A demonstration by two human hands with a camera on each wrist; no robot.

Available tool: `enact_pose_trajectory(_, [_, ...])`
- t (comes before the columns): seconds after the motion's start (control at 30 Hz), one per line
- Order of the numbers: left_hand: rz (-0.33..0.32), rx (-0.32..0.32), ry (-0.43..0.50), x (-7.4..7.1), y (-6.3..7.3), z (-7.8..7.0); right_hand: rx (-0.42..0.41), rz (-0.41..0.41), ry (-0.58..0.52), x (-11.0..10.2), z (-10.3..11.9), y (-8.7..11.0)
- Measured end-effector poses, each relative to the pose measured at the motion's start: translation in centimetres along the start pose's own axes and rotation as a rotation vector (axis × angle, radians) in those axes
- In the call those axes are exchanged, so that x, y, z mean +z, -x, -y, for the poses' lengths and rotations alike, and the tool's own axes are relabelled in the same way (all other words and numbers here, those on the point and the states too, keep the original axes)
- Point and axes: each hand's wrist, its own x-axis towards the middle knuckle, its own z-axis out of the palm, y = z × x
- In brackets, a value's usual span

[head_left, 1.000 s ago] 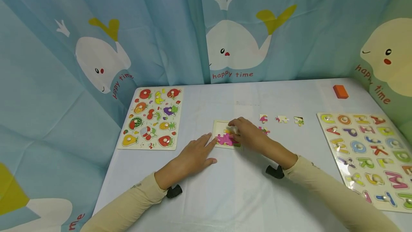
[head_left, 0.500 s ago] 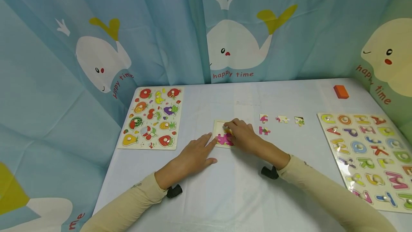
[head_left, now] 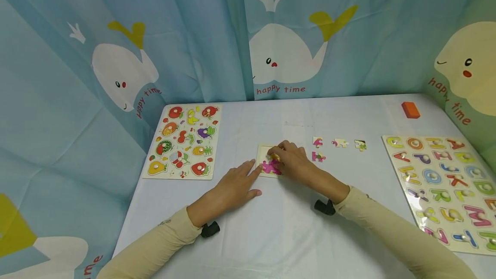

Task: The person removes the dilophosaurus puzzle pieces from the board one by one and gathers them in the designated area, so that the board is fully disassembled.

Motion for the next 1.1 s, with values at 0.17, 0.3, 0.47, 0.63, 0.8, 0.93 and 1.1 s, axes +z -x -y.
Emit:
enact_pose_trajectory(0.17, [0.002, 0.001, 0.013, 0.0, 0.0, 0.0, -0.001, -0.037, -0.055, -0.6, -0.2, -0.1])
enact_pose_trajectory(0.3, [0.008, -0.001, 0.027, 0.0, 0.0, 0.0, -0.038, -0.035, -0.192, -2.4, -0.5, -0.1])
enact_pose_trajectory(0.47, [0.014, -0.006, 0.040, -0.1, 0.0, 0.0, -0.014, -0.038, -0.272, -5.9, -1.3, 0.5])
enact_pose_trajectory(0.63, [0.026, -0.020, 0.054, -0.1, 0.1, 0.0, 0.062, -0.058, -0.250, -9.1, -3.8, 1.7])
enact_pose_trajectory(0.8, [0.029, -0.029, 0.059, -0.1, 0.1, -0.1, 0.118, -0.011, -0.217, -11.6, -7.1, 3.5])
enact_pose_trajectory(0.93, [0.027, -0.029, 0.056, -0.1, 0.2, -0.1, 0.167, 0.065, -0.198, -12.7, -10.3, 5.1])
enact_pose_trajectory(1.1, [0.028, -0.027, 0.059, -0.2, 0.2, -0.1, 0.223, 0.169, -0.287, -12.6, -13.8, 6.7])
